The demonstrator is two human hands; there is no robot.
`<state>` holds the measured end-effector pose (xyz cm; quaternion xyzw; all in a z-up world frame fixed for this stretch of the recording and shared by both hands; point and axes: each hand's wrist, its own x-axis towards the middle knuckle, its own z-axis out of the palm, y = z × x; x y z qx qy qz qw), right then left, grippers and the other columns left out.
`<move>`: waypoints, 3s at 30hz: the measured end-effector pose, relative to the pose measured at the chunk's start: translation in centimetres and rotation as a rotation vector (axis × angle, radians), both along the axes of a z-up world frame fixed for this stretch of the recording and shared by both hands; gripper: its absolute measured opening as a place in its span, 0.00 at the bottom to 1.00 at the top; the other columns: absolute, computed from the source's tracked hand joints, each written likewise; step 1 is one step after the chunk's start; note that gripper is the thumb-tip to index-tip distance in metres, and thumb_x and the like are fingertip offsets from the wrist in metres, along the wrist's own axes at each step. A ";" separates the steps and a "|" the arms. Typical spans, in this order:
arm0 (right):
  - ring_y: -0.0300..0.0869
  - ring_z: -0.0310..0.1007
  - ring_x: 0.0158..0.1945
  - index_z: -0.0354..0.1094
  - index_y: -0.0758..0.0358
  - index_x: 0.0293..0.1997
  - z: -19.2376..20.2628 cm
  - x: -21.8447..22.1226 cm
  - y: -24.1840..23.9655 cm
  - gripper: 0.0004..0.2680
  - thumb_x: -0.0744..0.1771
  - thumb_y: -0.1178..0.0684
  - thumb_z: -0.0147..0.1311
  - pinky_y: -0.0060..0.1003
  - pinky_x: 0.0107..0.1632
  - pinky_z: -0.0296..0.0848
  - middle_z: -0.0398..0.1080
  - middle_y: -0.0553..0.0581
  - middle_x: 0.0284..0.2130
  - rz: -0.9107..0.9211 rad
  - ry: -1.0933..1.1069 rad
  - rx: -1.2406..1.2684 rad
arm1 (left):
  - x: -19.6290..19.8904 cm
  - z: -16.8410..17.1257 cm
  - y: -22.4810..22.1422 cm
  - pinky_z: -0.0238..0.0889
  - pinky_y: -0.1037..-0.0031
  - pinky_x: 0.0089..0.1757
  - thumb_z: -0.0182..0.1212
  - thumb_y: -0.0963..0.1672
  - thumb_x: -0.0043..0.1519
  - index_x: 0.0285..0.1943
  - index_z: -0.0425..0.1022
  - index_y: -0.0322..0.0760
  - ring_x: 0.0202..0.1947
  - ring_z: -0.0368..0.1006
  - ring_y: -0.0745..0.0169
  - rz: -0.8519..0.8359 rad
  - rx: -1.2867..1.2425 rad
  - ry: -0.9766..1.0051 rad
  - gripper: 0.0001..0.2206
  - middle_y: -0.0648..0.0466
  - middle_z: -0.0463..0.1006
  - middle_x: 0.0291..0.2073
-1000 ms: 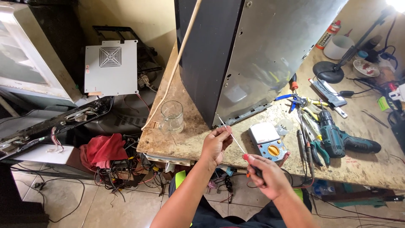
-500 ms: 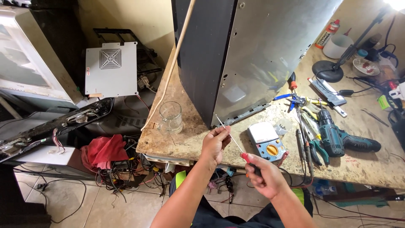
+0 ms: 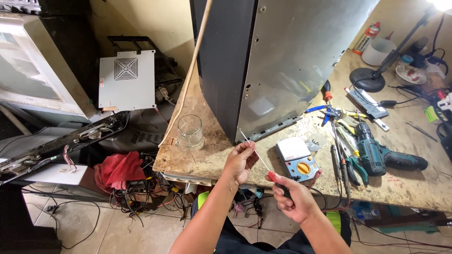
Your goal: The person is removing the back panel of an electronic device by unscrewing several screws with a manual screwdriver.
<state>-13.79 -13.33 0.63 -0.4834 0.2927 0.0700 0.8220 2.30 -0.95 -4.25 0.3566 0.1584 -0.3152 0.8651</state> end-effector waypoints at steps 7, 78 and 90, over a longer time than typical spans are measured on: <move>0.40 0.77 0.23 0.73 0.66 0.54 -3.0 -1.1 1.7 0.11 0.68 0.53 0.56 0.32 0.26 0.82 0.78 0.59 0.31 0.039 -0.564 -1.819 | 0.3 -0.2 -0.5 0.78 0.67 0.43 0.68 0.36 0.60 0.39 0.72 0.41 0.35 0.77 0.60 0.017 0.005 0.021 0.09 0.53 0.80 0.36; 0.31 0.83 0.43 0.76 0.43 0.60 3.7 -6.3 -12.1 0.16 0.66 0.45 0.57 0.27 0.42 0.74 0.85 0.43 0.47 0.203 0.115 -0.831 | 2.2 0.2 -2.0 0.66 0.73 0.34 0.75 0.48 0.60 0.34 0.76 0.34 0.30 0.71 0.61 0.676 1.423 -1.198 0.14 0.51 0.78 0.31; 0.38 0.79 0.40 0.75 0.47 0.56 0.0 -8.7 -24.7 0.12 0.66 0.50 0.59 0.35 0.41 0.79 0.80 0.47 0.46 -0.038 0.022 -1.495 | -4.1 3.8 -11.7 0.61 0.68 0.53 0.60 0.46 0.62 0.52 0.69 0.32 0.50 0.66 0.58 0.220 1.250 -1.509 0.15 0.50 0.72 0.48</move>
